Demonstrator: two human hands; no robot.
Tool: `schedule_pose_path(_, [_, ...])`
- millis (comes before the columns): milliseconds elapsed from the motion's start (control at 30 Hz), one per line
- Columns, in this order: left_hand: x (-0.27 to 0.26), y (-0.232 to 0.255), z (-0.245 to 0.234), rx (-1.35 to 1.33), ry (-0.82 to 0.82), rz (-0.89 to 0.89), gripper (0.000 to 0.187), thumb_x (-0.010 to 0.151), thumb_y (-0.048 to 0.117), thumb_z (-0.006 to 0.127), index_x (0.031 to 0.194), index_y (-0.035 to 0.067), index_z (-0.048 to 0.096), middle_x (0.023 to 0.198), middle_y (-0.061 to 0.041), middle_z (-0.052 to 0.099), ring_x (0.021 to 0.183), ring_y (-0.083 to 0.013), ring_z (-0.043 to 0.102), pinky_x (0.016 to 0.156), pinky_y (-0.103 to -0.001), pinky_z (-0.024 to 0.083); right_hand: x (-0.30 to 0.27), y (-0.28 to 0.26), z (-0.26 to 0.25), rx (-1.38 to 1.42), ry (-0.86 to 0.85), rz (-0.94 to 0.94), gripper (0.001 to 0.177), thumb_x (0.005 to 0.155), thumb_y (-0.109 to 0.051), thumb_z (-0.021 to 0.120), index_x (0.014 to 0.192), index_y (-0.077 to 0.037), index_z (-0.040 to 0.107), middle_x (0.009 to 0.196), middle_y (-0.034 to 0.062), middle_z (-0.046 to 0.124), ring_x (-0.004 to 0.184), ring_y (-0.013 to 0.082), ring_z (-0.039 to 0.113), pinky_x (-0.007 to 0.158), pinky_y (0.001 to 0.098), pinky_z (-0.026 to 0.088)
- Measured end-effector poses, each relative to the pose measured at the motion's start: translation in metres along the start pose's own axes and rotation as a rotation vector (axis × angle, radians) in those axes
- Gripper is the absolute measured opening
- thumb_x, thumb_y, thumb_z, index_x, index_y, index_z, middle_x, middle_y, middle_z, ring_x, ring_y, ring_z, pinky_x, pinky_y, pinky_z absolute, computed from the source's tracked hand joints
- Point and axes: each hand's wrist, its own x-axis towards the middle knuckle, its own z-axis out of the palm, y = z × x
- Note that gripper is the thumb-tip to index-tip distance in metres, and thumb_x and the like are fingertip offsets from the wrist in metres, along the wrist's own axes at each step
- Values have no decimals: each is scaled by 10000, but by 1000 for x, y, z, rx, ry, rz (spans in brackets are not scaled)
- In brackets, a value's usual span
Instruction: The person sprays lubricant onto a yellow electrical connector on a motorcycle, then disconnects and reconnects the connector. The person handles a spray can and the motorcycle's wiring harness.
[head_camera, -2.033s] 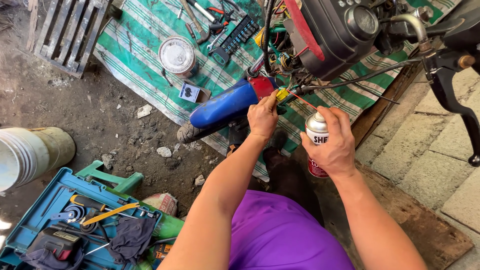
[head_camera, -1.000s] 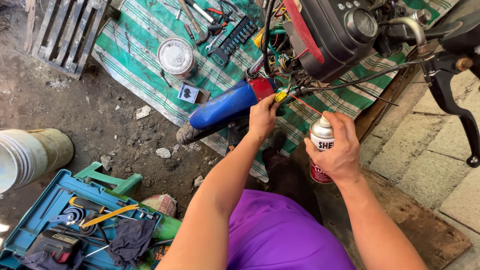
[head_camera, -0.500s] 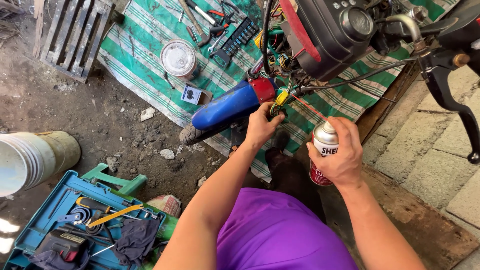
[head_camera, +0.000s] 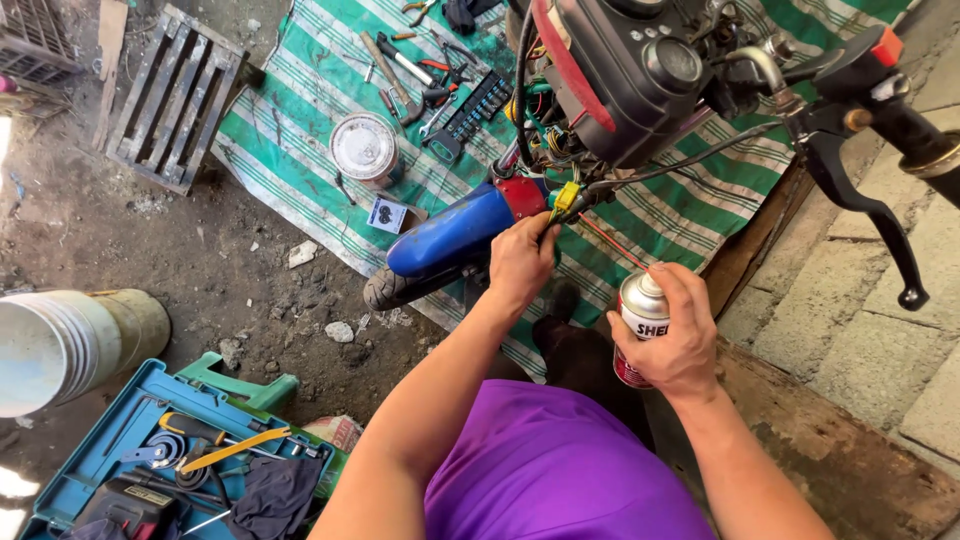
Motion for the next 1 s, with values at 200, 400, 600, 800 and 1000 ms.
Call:
schedule_pose_path(200, [8, -3, -3, 30, -32, 14, 189, 1042, 339, 746, 1159, 212, 823, 912, -32, 805, 867, -371, 808, 750, -470, 649, 0, 2, 2, 13, 43, 4, 726, 790, -215, 976, 1401, 25, 666, 1335, 212, 679, 1165, 421, 749, 964, 511, 634])
schedule_pose_path(400, [6, 5, 0, 20, -50, -24, 205, 1048, 334, 752, 1160, 181, 830, 905, -57, 815, 863, -369, 818, 729, -447, 658, 1, -12, 3, 15, 55, -57, 708, 780, -192, 970, 1395, 9, 682, 1347, 201, 681, 1183, 407, 749, 975, 502, 644])
schedule_pose_path(600, [12, 30, -15, -37, -83, -72, 201, 1059, 293, 727, 1145, 146, 833, 894, -110, 816, 877, -410, 812, 711, -487, 659, 0, -5, 14, 28, 56, -60, 699, 780, -198, 970, 1392, -9, 690, 1336, 188, 681, 1163, 401, 757, 980, 495, 647])
schedule_pose_path(800, [13, 33, -20, -48, -90, -91, 206, 1060, 290, 733, 1151, 134, 834, 894, -112, 821, 871, -413, 814, 692, -487, 664, 5, -2, 21, 22, 51, -67, 707, 779, -205, 978, 1401, -24, 694, 1353, 175, 675, 1175, 399, 758, 981, 496, 649])
schedule_pose_path(1000, [16, 36, -24, -44, -108, -112, 196, 1044, 288, 745, 1129, 137, 835, 898, -131, 824, 880, -440, 809, 695, -517, 665, 6, -3, 19, 10, 33, -63, 701, 770, -182, 978, 1397, -33, 701, 1339, 171, 672, 1157, 395, 765, 978, 484, 653])
